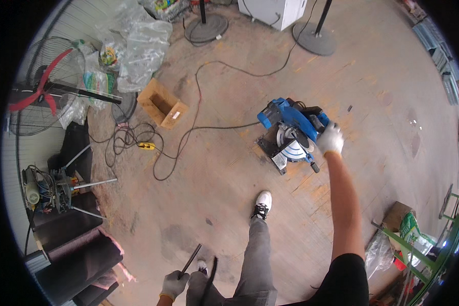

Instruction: The person assembles a window frame by securing metal profiles to a mesh screen using a cordless drill, hammer, and screwdriver. They cut metal rods to length with a miter saw and fit them into the frame, then fasten the components together.

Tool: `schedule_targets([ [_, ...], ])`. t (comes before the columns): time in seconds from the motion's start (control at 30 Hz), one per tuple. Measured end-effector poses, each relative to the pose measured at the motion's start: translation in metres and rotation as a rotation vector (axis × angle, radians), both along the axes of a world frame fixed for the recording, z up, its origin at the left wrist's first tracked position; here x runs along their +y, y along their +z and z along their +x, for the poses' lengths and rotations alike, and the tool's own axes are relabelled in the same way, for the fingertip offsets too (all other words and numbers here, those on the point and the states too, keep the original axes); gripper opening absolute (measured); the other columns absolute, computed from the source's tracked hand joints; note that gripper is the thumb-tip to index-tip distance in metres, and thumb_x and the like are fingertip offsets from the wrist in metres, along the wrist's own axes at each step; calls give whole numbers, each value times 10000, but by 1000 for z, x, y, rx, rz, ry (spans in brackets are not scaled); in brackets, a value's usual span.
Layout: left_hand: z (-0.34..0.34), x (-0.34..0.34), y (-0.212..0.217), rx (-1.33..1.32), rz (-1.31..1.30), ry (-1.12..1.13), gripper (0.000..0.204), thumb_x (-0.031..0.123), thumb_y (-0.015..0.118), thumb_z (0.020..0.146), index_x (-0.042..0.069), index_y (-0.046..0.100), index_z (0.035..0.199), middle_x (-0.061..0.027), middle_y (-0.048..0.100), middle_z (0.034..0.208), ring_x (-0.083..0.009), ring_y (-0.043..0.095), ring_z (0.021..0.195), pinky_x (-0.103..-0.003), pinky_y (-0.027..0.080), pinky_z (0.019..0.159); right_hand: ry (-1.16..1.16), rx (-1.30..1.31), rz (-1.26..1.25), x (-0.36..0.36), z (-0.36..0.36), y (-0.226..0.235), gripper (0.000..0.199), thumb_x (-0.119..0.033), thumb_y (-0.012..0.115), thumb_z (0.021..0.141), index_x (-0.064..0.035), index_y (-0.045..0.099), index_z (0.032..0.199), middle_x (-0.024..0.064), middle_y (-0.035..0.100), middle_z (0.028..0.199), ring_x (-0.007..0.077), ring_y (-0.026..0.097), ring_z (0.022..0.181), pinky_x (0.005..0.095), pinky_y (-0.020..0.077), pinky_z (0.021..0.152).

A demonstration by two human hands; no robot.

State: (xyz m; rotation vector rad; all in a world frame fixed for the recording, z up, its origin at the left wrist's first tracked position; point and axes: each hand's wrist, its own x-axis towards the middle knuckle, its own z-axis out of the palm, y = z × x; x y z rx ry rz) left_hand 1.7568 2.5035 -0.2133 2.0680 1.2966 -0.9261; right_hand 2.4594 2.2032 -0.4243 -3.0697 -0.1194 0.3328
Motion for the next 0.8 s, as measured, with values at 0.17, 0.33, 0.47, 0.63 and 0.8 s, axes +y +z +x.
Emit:
schedule_targets([
  [0.17,65,-17,28,85,-17,99,452,402,769,983,-9,694,811,-268,699,796,-466,715,770,-528,550,700,70,306,174,-1,77,-7,516,-523,761,955,-47,836,1139,277,816,1101,438,790,1099,489,611,947],
  [0.33,111,-20,36,129,-81,171,466,447,729,984,7,716,831,-266,723,801,-485,746,823,-535,581,747,94,463,214,3,80,-2,482,-477,736,957,-51,822,1166,304,775,1118,492,745,1132,522,600,940],
  [0.47,119,-19,40,114,-101,131,431,426,735,993,8,735,884,-264,734,815,-486,750,831,-544,584,764,177,472,273,17,38,6,401,-330,742,895,-47,820,1169,309,782,1118,487,760,1114,519,610,943],
  [0.63,98,17,59,-75,-13,-64,455,450,749,1018,20,726,870,-258,736,834,-487,741,844,-568,566,759,116,500,289,55,-27,7,445,-323,774,856,-26,826,1183,321,775,1204,489,748,1182,520,609,1018],
  [0.8,51,67,92,-103,89,107,488,466,731,1027,12,703,851,-270,713,819,-505,716,832,-560,544,741,300,515,99,87,-68,48,505,-444,820,800,-14,849,1064,324,786,1137,480,774,1130,525,627,982],
])
